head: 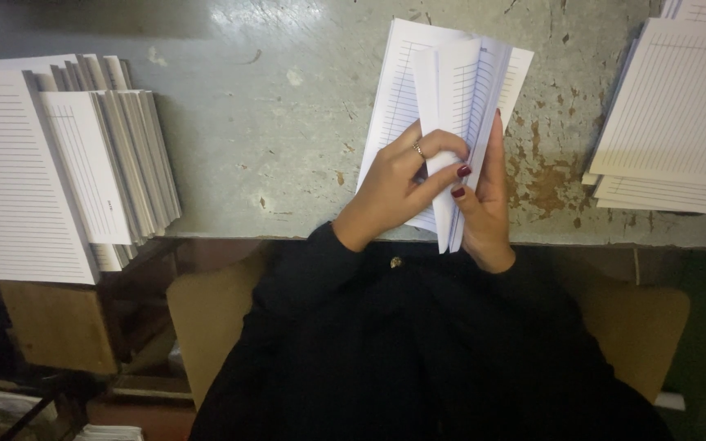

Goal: Organizing and checking stacks of lined paper on a desk by flipping through them and moving them between piles.

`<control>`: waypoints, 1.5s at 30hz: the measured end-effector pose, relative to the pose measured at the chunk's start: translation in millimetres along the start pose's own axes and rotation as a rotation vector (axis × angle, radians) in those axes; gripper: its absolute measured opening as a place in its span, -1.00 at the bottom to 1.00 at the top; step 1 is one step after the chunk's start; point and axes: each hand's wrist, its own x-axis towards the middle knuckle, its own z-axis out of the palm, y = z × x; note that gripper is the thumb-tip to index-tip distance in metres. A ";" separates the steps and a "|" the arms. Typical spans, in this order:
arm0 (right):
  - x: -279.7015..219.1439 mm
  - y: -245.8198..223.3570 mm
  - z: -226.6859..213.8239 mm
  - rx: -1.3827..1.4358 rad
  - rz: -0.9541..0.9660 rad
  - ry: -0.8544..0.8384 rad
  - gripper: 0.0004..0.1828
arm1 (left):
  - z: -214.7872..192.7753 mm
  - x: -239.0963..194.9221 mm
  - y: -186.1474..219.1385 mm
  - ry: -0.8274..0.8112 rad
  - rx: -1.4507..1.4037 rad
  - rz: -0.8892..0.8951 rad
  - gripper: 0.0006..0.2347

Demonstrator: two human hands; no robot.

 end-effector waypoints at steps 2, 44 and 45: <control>-0.6 0.9 -0.6 -0.001 -0.002 0.000 -0.06 | -1.6 0.9 3.3 -0.006 -0.006 -0.006 -0.86; -8.5 -35.3 -5.4 -0.513 0.029 0.171 -0.42 | 1.3 -8.6 9.1 0.406 0.148 0.150 -0.48; -9.7 -37.0 -6.3 -0.459 0.033 0.182 -0.41 | -0.4 -13.1 25.1 0.552 0.347 0.147 -0.47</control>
